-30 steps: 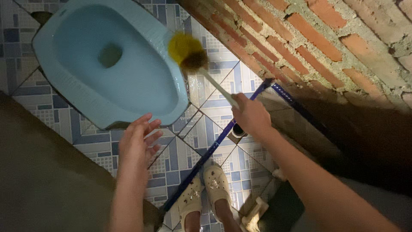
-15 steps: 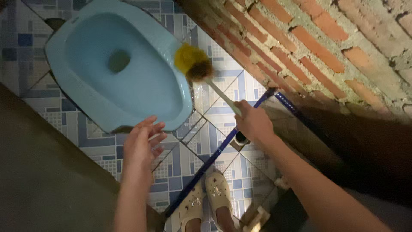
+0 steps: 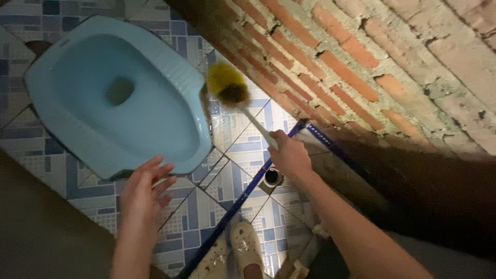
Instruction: The person scrubs a squat toilet with a long-handled brush, focusing on the rim and inner surfaces. They then pour water from a plastic container into the toilet and continue scrubbing the floor around the fixture.
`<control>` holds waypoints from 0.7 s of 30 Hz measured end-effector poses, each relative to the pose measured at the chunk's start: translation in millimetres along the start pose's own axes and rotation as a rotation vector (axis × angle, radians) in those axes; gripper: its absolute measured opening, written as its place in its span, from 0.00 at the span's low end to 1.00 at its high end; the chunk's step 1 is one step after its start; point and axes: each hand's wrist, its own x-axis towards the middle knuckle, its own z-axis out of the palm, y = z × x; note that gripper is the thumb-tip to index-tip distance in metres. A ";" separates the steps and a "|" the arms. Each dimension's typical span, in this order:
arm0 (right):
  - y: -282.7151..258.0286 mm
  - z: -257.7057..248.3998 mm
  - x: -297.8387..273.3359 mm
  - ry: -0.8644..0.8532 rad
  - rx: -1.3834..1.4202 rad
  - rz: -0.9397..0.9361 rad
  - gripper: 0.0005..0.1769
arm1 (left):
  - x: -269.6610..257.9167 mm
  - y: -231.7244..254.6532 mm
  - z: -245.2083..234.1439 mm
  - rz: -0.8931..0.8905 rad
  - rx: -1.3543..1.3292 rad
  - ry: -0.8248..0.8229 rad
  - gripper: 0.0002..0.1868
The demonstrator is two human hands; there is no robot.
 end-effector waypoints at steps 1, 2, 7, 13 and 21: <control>2.8 -0.1 3.2 0.032 0.043 0.026 0.28 | 0.5 0.7 2.4 0.009 -0.016 -0.017 0.24; 4.5 1.9 3.9 0.009 0.037 0.075 0.29 | 1.9 0.6 1.4 0.019 -0.031 -0.032 0.25; 6.5 14.7 -26.4 0.009 0.041 -0.007 0.28 | 2.6 -4.8 0.1 0.025 -0.017 -0.023 0.27; 0.3 -3.9 -34.8 -0.090 0.051 0.332 0.27 | -2.6 0.7 2.3 -0.002 0.012 -0.010 0.25; 14.0 1.4 -59.7 -0.164 -0.029 0.146 0.30 | 2.1 -1.3 -2.3 -0.021 0.001 -0.039 0.26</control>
